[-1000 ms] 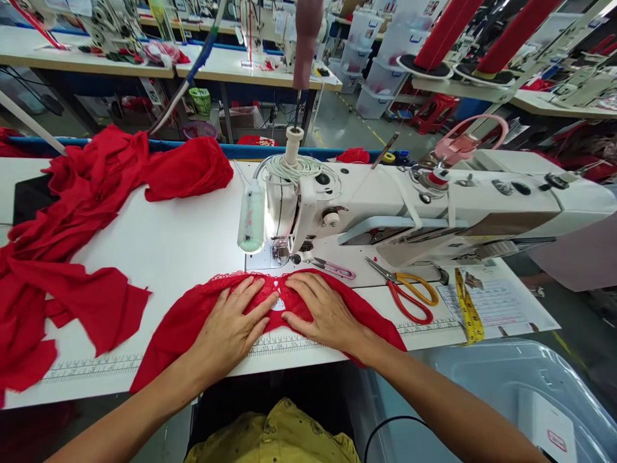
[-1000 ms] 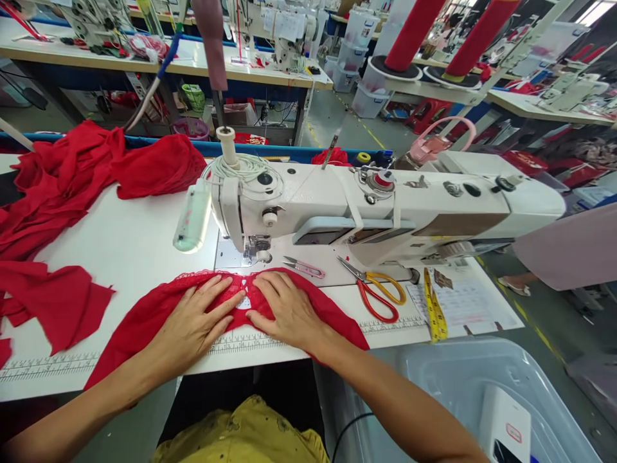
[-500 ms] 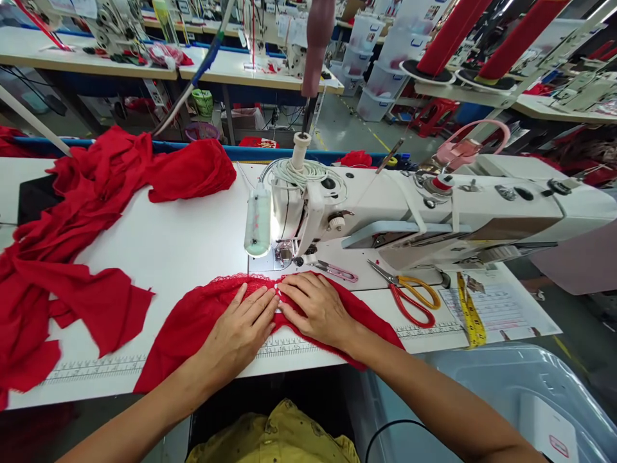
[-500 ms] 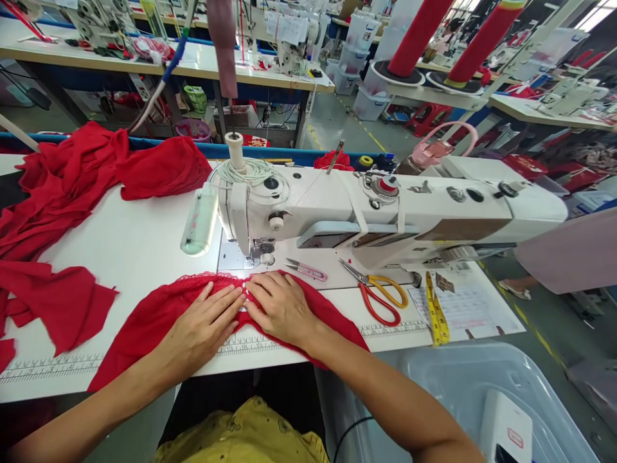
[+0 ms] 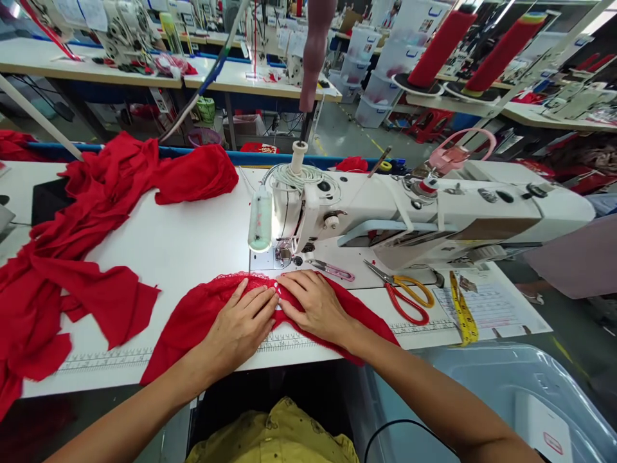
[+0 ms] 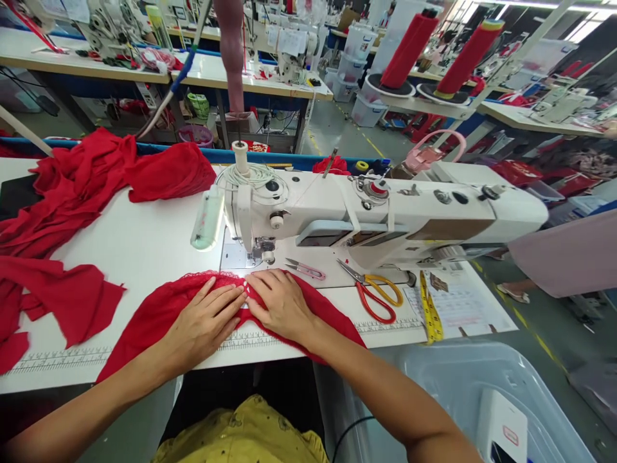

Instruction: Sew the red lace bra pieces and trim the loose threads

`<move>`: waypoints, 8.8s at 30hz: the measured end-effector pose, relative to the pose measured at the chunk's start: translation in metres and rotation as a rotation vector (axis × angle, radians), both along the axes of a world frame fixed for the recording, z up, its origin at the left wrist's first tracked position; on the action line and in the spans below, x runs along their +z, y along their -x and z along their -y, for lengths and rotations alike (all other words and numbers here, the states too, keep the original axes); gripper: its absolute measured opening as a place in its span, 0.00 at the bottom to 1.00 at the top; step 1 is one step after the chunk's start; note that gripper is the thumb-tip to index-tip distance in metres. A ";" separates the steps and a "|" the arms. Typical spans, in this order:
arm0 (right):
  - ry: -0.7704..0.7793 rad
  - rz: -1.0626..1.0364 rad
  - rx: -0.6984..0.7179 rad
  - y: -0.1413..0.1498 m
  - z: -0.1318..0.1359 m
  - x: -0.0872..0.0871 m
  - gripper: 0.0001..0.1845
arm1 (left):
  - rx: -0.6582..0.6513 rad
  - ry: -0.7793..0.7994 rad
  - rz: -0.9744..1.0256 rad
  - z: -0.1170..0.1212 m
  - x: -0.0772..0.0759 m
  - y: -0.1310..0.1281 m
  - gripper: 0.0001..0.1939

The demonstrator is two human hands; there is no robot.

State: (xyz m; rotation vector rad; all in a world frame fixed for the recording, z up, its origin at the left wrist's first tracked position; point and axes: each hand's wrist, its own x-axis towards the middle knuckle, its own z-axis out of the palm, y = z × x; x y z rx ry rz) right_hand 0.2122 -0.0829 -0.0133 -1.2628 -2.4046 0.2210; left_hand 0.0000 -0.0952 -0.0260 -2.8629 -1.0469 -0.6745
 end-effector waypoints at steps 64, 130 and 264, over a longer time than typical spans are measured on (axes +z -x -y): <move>0.064 -0.070 -0.015 -0.014 -0.005 -0.004 0.25 | 0.061 0.145 -0.110 -0.014 -0.003 0.020 0.20; 0.305 -0.156 -0.263 0.006 0.011 0.007 0.07 | 0.161 0.773 0.125 -0.066 0.034 0.005 0.14; 0.368 -0.278 -0.233 -0.002 -0.019 0.024 0.13 | -0.006 0.969 0.224 -0.061 0.032 0.001 0.13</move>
